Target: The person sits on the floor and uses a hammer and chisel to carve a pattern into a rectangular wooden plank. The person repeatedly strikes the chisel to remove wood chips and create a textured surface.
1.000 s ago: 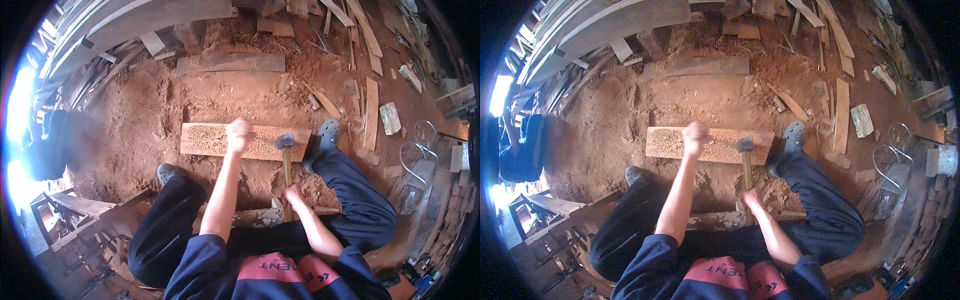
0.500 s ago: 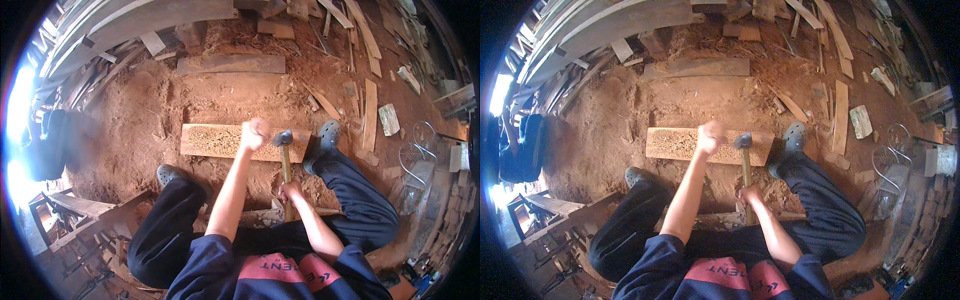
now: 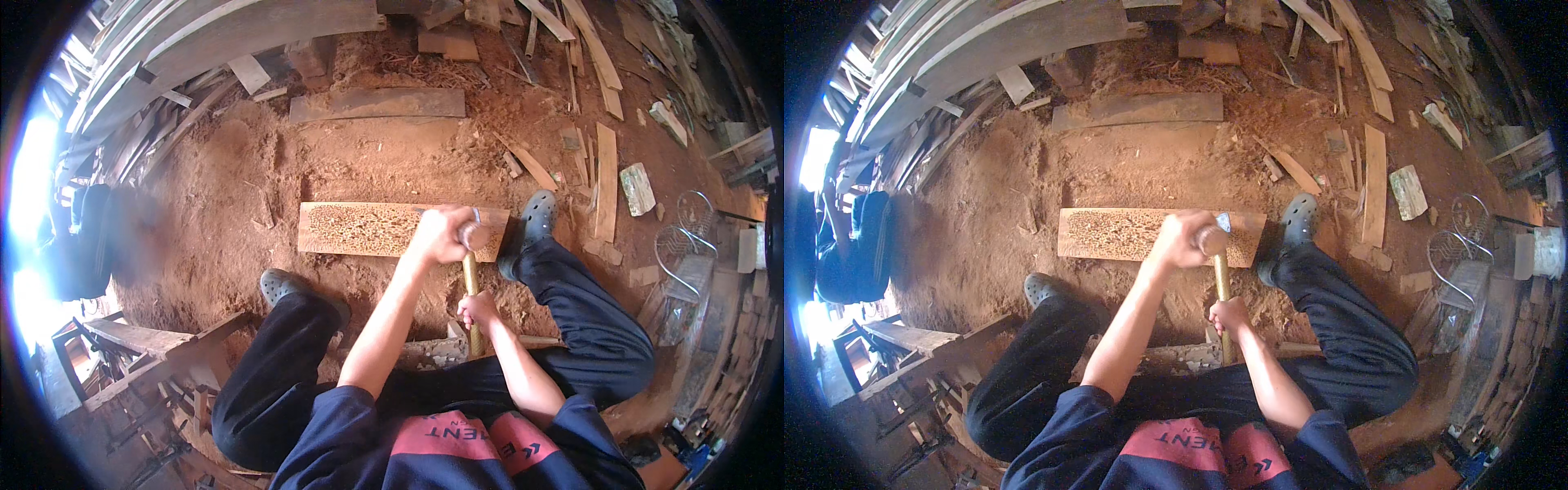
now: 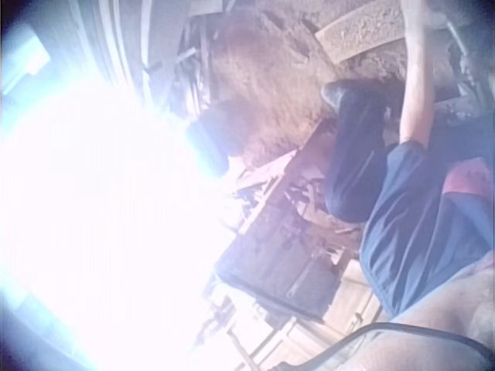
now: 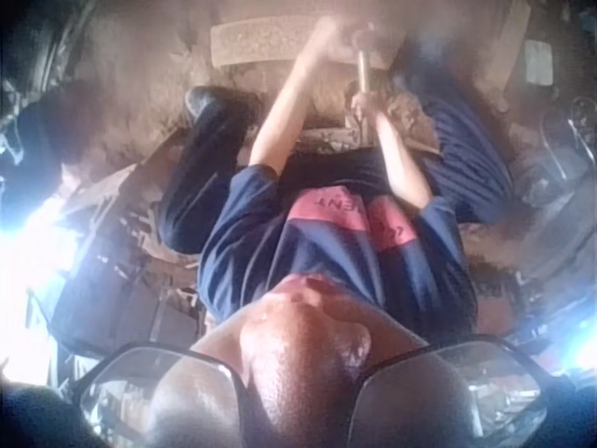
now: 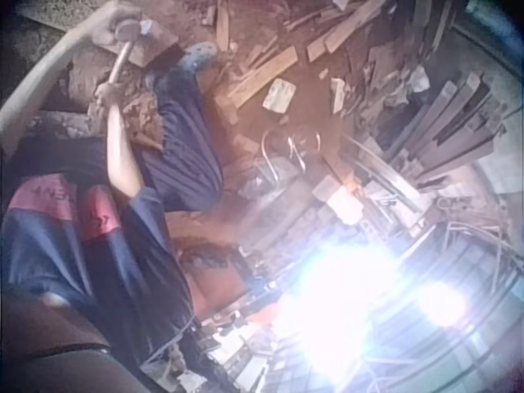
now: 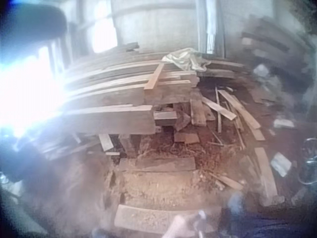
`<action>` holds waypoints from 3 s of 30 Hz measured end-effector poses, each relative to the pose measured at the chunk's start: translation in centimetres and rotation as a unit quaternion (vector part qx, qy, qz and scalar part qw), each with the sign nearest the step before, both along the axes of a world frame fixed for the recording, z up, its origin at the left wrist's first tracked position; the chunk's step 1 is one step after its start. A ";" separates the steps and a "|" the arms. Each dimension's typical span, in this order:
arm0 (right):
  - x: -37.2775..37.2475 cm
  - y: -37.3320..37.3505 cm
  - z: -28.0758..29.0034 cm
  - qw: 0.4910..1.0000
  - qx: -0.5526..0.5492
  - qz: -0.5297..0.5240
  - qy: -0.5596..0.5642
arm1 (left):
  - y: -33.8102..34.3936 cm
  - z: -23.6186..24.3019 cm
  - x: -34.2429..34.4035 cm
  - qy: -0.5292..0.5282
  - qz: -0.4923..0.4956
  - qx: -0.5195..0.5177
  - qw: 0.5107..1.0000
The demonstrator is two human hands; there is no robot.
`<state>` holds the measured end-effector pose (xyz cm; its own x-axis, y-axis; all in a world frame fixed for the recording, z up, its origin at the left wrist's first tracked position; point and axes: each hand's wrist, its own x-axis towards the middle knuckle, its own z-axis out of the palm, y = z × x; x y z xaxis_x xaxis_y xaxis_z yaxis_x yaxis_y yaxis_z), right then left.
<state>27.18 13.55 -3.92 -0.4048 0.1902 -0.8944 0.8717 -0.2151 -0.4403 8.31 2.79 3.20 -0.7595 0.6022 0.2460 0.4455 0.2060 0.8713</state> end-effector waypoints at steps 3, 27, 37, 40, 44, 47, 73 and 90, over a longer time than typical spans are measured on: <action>-0.3 -0.1 0.5 1.000 -0.014 0.005 0.007 | 0.5 0.3 0.8 -0.046 -0.026 0.050 0.997; -0.7 -0.8 0.2 0.997 0.047 0.022 -0.057 | -0.2 -5.0 1.8 -0.082 0.050 0.082 0.992; -1.2 -0.2 4.2 0.999 0.021 -0.021 0.017 | 0.0 -4.7 1.6 -0.108 0.075 0.069 0.989; -0.4 0.5 5.7 0.997 0.035 -0.063 0.025 | -0.2 -4.9 1.1 -0.132 0.106 0.107 0.980; -1.2 1.2 11.4 0.991 0.044 -0.053 0.118 | -1.3 -4.9 0.4 -0.158 0.148 0.154 0.964; -1.7 1.5 13.9 0.982 0.078 -0.011 0.169 | -1.9 -4.9 -0.2 -0.150 0.165 0.132 0.966; -1.1 -0.3 13.6 0.913 0.314 0.208 0.155 | -1.4 -5.1 -1.2 -0.195 0.077 0.152 0.966; -2.8 -1.2 23.9 0.856 0.146 -0.099 0.485 | -0.2 -5.6 -0.5 -0.145 0.128 0.104 0.975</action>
